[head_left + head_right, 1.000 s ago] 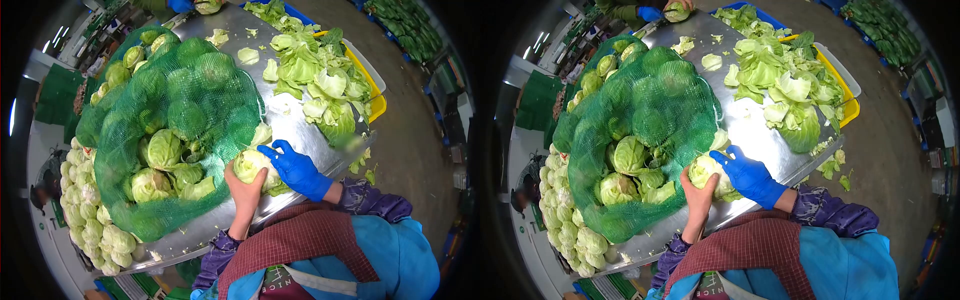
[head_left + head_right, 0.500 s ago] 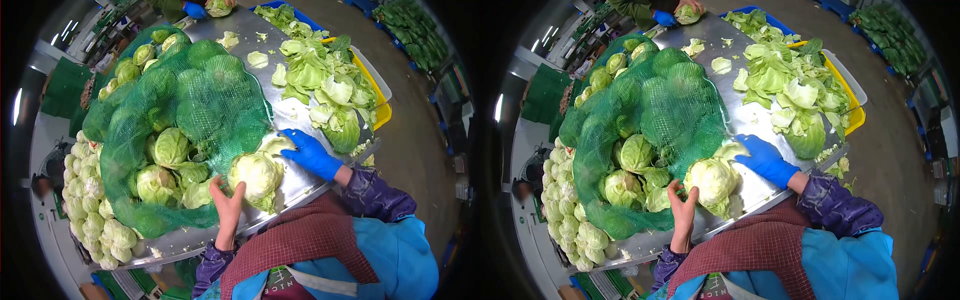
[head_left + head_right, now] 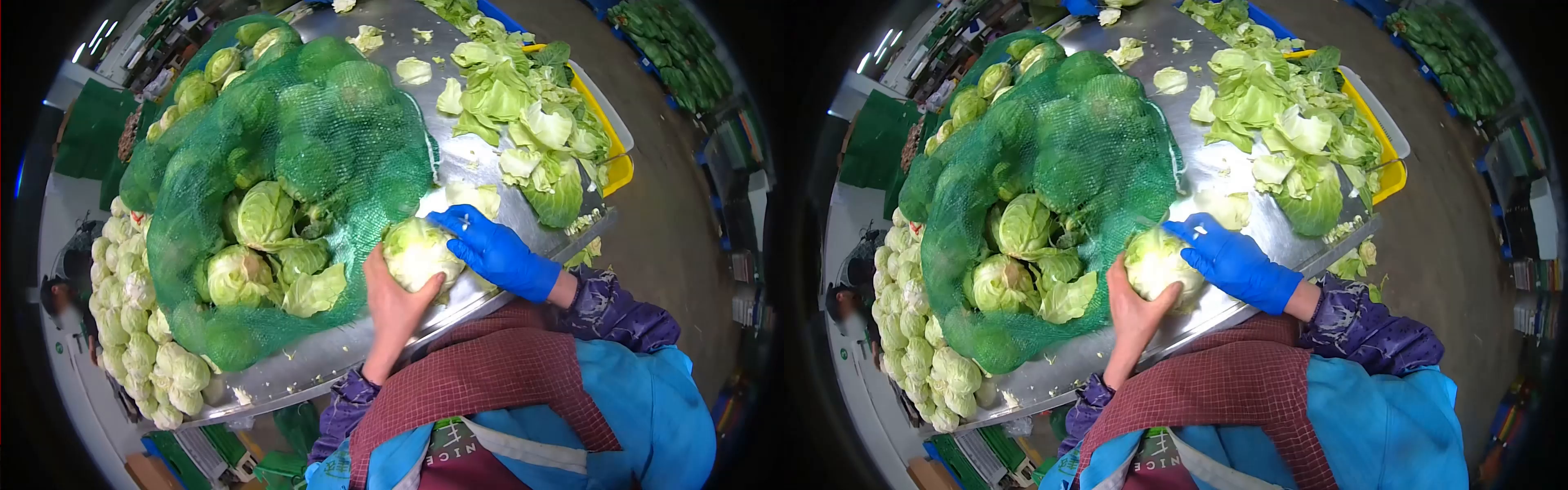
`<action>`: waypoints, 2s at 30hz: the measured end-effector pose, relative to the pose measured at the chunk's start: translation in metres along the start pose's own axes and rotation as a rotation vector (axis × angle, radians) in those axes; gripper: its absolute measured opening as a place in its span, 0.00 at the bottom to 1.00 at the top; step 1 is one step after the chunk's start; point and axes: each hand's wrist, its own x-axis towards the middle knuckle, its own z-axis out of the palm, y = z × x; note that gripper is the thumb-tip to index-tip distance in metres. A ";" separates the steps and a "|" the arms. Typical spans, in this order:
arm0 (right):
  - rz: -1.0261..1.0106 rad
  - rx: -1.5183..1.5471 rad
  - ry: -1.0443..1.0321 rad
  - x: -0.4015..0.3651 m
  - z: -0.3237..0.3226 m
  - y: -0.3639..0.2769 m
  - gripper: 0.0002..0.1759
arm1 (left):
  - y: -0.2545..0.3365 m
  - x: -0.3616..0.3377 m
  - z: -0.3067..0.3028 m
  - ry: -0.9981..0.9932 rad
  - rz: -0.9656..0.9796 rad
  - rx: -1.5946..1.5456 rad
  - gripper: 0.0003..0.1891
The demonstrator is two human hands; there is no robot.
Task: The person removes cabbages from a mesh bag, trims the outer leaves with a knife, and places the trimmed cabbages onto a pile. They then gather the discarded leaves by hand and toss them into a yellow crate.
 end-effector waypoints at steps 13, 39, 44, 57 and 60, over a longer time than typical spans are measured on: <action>-0.063 -0.095 -0.105 0.043 0.003 0.046 0.22 | -0.013 0.031 -0.020 -0.200 0.079 0.037 0.51; -0.029 -0.475 -0.235 0.010 -0.019 -0.017 0.36 | 0.012 0.026 0.010 0.057 0.166 0.089 0.54; -0.208 -0.539 -0.145 0.034 -0.018 -0.007 0.33 | 0.015 0.038 0.007 0.045 0.087 0.050 0.56; 0.365 -0.054 -0.121 0.061 -0.033 0.107 0.18 | 0.007 0.007 0.005 0.036 0.239 0.152 0.46; 0.343 -0.112 -0.173 0.041 -0.048 0.040 0.34 | 0.000 0.008 0.004 0.062 0.206 0.117 0.43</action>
